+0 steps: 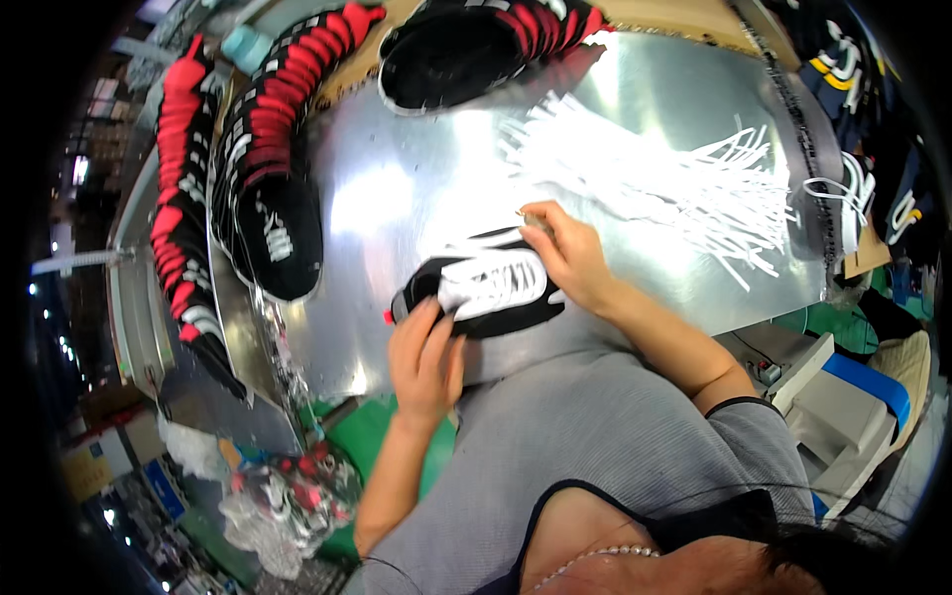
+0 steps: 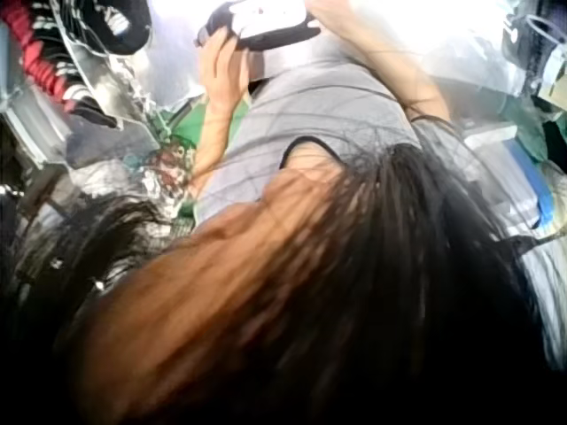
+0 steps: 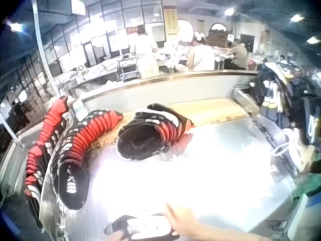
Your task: The person threads white shoelaces through the eyelets of a black and white shoe upper by hand.
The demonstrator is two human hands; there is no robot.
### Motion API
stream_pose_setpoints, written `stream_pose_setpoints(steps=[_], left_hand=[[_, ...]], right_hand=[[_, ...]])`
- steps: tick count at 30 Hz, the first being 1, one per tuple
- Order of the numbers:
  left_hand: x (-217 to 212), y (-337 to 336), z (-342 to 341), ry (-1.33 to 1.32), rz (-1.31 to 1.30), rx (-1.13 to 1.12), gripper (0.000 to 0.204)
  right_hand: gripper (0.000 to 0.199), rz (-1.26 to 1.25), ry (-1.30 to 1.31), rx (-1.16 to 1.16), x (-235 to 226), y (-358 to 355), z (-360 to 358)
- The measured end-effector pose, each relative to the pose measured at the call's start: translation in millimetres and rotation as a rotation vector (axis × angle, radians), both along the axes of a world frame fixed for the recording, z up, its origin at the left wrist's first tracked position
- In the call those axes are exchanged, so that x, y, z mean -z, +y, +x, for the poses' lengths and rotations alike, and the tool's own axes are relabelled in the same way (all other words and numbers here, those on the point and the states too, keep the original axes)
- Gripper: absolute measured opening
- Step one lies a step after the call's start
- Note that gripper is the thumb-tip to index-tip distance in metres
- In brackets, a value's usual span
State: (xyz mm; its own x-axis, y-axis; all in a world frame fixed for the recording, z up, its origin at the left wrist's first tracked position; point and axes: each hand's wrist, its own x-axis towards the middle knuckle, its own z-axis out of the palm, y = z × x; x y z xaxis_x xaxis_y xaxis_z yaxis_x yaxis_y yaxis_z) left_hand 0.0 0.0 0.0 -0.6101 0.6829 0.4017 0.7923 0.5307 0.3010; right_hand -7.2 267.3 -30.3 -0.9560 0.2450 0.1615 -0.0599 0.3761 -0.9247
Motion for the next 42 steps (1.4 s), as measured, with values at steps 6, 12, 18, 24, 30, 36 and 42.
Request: stream_pose_setpoints(steps=[6,12,18,24,30,36,42], left_hand=[[14,18,45,-1.143,1.183,-0.533,0.055],[-25,-2,-15,-1.317,1.606,-0.189,0.045],[-57,-24,-93,-0.334,0.510,-0.657,0.031],[31,-82,-277,0.239,-0.121,-0.922,0.053],[45,-60,-244,0.341,-0.085,-0.723,0.072],[17,88,-232,-0.165,0.399,-0.369,0.049],[44,129,-310,-0.322,0.306,-0.402,0.044]], right_hand=[[0.023,-0.181,-0.104,-0.123,-14,-9,-3],[0.022,-0.347,-0.133,-0.253,-20,-9,-30],[0.020,0.304,-0.039,0.204,-22,112,-73],[0.021,0.572,-0.086,0.035,-11,95,-93],[0.014,0.408,-0.170,0.062,-11,98,-91],[0.015,0.575,-0.056,-0.040,-9,84,-92],[0.019,0.113,-0.105,-0.099,-45,71,-63]])
